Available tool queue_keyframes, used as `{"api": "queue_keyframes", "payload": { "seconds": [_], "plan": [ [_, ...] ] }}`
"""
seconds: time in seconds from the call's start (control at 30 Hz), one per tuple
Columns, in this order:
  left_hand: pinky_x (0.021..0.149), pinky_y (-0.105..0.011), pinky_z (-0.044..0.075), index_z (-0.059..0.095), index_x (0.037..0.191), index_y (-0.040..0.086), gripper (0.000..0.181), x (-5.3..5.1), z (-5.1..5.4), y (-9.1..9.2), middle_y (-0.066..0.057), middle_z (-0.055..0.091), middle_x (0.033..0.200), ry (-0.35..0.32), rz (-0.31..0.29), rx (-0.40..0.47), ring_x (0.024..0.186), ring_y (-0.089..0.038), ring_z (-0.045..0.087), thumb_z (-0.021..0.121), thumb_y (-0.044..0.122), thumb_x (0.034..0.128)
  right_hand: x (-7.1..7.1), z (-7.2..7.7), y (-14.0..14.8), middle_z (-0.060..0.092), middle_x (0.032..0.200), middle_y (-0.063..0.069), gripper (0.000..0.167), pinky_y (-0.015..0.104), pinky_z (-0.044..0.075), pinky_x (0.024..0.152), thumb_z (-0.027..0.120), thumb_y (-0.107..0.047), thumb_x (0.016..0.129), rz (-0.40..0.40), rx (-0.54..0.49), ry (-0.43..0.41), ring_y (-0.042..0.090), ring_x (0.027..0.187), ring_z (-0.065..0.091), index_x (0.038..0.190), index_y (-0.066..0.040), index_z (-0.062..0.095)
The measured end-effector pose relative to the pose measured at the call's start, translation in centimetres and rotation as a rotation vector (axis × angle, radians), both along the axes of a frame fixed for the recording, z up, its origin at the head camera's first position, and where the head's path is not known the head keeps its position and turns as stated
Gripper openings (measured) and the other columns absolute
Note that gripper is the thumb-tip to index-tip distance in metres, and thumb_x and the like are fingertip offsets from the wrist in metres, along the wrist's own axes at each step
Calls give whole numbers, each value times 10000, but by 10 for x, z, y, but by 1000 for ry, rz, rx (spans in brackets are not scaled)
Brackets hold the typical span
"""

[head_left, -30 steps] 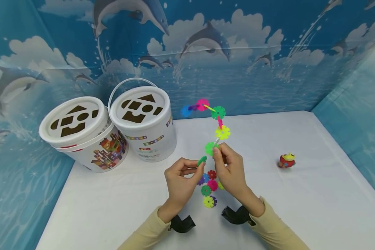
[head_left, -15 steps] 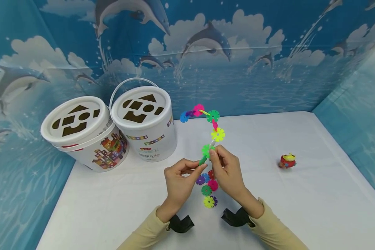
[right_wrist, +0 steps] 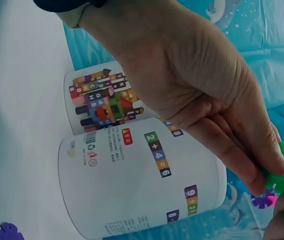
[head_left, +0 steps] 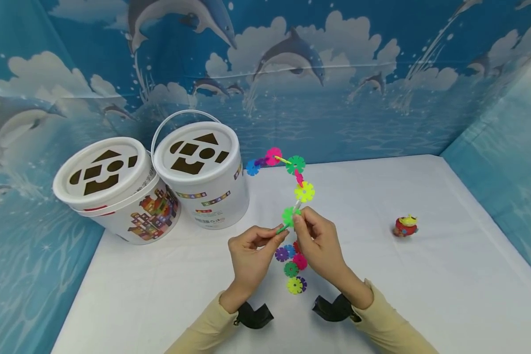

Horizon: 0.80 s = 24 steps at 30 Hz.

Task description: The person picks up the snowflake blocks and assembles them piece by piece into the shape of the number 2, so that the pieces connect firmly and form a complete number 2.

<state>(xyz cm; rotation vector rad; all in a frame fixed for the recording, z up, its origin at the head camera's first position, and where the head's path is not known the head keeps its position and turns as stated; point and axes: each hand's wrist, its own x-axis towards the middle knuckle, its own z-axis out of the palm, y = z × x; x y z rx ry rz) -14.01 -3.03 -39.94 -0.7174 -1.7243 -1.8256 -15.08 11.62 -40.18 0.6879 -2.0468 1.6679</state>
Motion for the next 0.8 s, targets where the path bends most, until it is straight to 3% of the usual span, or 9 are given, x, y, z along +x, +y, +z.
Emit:
{"api": "queue_keyframes", "payload": {
  "seconds": [0.13, 0.27, 0.53, 0.67, 0.8],
  "plan": [
    [534, -336, 560, 649, 798, -113, 127, 0, 5, 1, -219, 677, 749, -8, 0, -42, 599, -237, 676, 711, -188, 716, 0, 1, -2, 411, 598, -50, 210, 190, 315, 380, 521, 66, 918, -91, 66, 98, 58, 459, 384, 770, -83, 515],
    [528, -322, 560, 658, 812, -109, 106, 2, 9, 0, -208, 680, 749, -10, 1, -72, 608, -230, 678, 687, -177, 736, 0, 1, -2, 400, 624, -43, 201, 190, 292, 416, 538, 64, 905, -137, 107, 140, 66, 496, 361, 772, -86, 519],
    [487, -332, 545, 689, 851, -111, 80, 3, 9, -3, -146, 631, 758, -95, 33, -57, 558, -265, 624, 705, -129, 774, 0, 2, -1, 376, 564, -58, 211, 209, 268, 366, 540, 67, 910, -200, 46, 98, 79, 451, 350, 752, -69, 508],
    [482, -349, 547, 680, 844, -130, 88, 3, 5, -2, -153, 612, 721, -87, 25, -22, 535, -299, 624, 704, -149, 762, 1, 1, -1, 382, 556, -61, 202, 216, 282, 353, 540, 57, 916, -206, 48, 68, 83, 438, 365, 757, -63, 512],
    [496, -356, 552, 671, 834, -133, 104, 3, 2, -1, -161, 619, 713, -53, 15, -8, 561, -255, 647, 704, -174, 743, 2, 3, -2, 382, 547, -59, 195, 217, 292, 340, 539, 49, 922, -204, 38, 49, 86, 423, 371, 761, -60, 518]
  ]
}}
